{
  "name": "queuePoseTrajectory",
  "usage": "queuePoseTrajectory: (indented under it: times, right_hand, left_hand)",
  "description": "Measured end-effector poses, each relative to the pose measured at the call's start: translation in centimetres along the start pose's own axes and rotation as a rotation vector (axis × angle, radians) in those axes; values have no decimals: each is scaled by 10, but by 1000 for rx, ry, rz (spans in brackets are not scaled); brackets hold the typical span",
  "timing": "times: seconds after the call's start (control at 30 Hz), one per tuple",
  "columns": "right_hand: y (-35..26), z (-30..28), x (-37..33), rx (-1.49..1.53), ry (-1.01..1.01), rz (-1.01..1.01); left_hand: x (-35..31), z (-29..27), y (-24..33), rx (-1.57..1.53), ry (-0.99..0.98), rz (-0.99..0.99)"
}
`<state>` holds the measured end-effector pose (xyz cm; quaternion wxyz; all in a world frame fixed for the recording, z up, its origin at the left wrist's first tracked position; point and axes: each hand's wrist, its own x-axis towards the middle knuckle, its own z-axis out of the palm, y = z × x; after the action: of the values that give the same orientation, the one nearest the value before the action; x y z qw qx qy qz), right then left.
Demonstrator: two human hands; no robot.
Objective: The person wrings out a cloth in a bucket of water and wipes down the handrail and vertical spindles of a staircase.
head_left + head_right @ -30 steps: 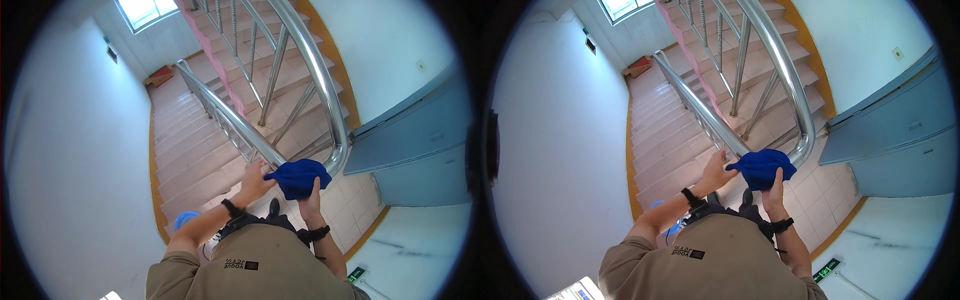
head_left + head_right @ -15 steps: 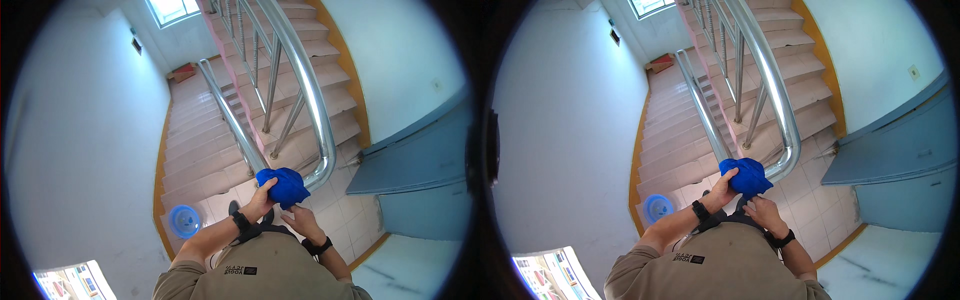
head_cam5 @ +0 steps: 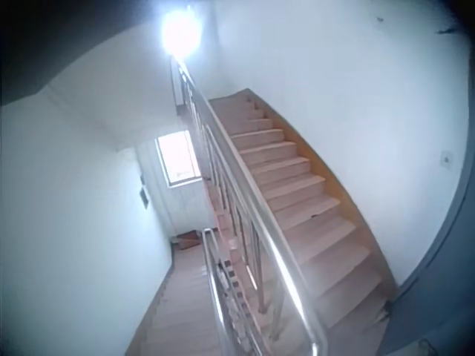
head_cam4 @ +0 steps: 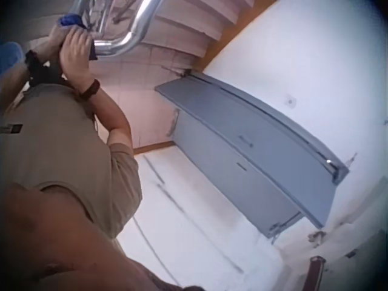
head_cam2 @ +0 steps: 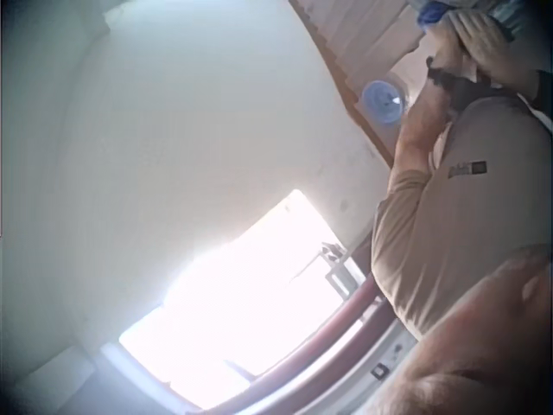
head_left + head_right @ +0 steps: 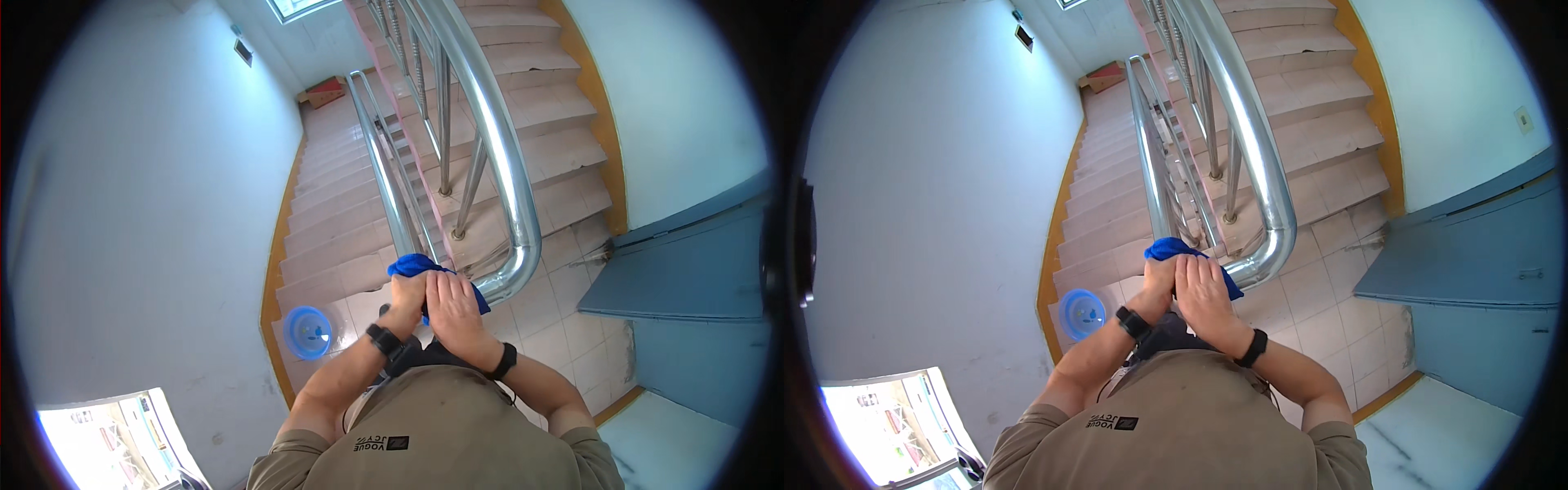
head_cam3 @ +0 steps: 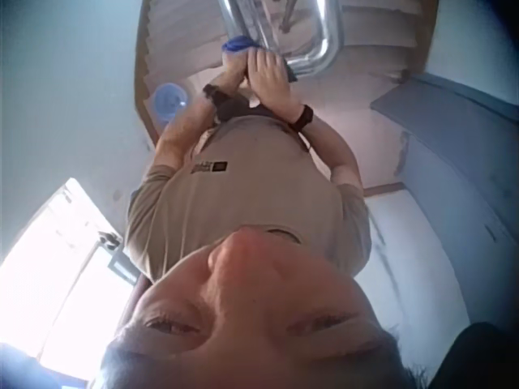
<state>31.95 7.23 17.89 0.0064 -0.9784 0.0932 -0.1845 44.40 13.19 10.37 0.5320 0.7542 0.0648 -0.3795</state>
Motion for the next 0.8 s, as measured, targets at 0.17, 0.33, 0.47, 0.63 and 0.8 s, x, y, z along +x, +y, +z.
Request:
queuePoseTrajectory:
  times: [0.17,0.33,0.47,0.63,0.8]
  right_hand:
    - [-4,10,16,-57,-165,78]
    - [-8,15,41,133,-360,162]
    - [-4,38,40,5,-250,54]
    - [12,4,24,123,-351,21]
    - [47,-36,-17,284,-96,-83]
  left_hand:
    - [41,-7,7,208,-87,-40]
    - [102,-15,10,717,-271,279]
    - [75,-9,52,247,-289,39]
    - [15,-15,38,-150,-252,-189]
    - [-40,-4,9,-612,-444,-237]
